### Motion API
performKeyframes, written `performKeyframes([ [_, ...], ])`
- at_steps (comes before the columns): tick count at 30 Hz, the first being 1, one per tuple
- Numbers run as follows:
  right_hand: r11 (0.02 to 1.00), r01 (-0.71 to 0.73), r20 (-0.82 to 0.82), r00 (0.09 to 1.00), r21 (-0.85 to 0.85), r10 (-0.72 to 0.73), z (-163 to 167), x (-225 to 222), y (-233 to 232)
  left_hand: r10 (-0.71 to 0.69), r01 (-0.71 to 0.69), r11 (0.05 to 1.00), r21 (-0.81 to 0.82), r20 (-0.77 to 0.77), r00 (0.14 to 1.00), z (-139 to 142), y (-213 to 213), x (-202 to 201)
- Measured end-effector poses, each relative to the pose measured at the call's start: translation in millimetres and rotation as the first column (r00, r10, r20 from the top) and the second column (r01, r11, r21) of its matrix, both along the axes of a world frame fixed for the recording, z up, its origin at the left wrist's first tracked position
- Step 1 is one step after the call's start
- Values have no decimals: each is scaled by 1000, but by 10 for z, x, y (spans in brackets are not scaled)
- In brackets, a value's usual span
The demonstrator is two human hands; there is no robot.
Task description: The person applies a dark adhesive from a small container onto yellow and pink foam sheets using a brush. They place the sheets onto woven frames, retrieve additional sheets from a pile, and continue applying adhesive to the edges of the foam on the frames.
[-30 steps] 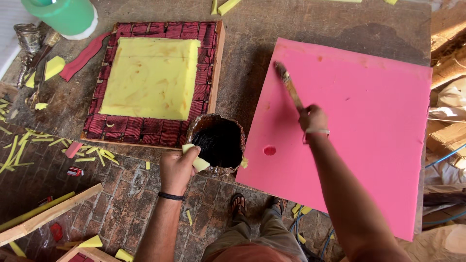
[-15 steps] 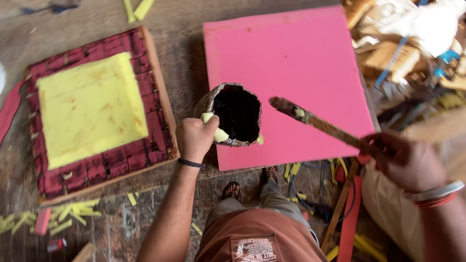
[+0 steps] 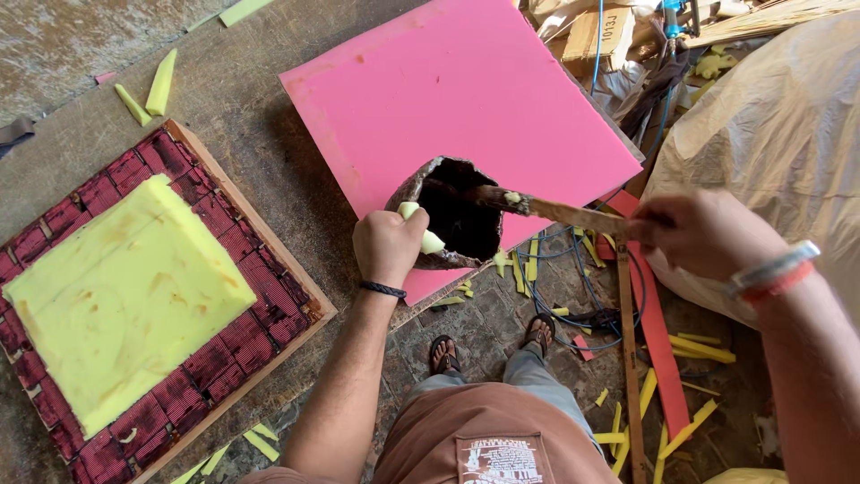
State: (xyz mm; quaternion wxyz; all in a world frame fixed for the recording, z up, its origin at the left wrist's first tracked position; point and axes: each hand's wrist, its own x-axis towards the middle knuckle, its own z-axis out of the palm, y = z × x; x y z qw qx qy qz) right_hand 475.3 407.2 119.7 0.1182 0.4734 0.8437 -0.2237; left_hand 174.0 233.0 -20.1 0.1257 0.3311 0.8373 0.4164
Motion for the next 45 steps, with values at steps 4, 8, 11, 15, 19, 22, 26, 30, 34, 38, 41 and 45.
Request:
performKeyframes([
  [4, 955, 151, -344, 909, -254, -236, -972, 684, 32, 35, -34, 999, -26, 47, 998, 3, 3, -52],
  [8, 830, 270, -438, 747, -488, -500, -1566, 703, -410, 118, -115, 992, -50, 63, 991, 24, -62, -141],
  [11, 772, 324, -429, 684, -547, -591, -2084, 463, -892, 168, -168, 986, 2, 46, 985, 75, -166, -249],
  [15, 891, 251, -441, 797, -380, -412, -2694, 448, -1110, 240, -259, 958, 123, 146, 960, 160, -342, -341],
  [19, 936, 308, -584, 734, -168, -346, -2805, 554, -1164, 291, -333, 930, 156, 242, 926, 227, -514, -371],
  [22, 971, 240, -562, 799, -25, -212, -2721, 450, -1405, 285, -336, 929, 157, 278, 917, 249, -617, -364],
  [26, 994, 101, -584, 810, 37, -61, -2662, 239, -1709, 281, -353, 920, 168, 343, 896, 242, -662, -348],
  [30, 942, 335, -572, 766, -38, -295, -2702, 337, -1638, 267, -336, 930, 151, 351, 897, 254, -688, -321],
  [34, 980, 195, -493, 857, 41, -150, -2774, 319, -1780, 258, -307, 946, 104, 333, 907, 277, -694, -305],
  [38, 970, 219, -537, 834, 107, -129, -2784, 354, -1679, 237, -293, 949, 118, 348, 907, 289, -676, -329],
  [41, 887, 448, -619, 729, 111, -291, -2771, 534, -1361, 210, -263, 957, 121, 335, 919, 288, -647, -319],
  [45, 926, 308, -572, 809, 219, -134, -2777, 716, -1230, 212, -261, 959, 105, 341, 916, 289, -543, -197],
])
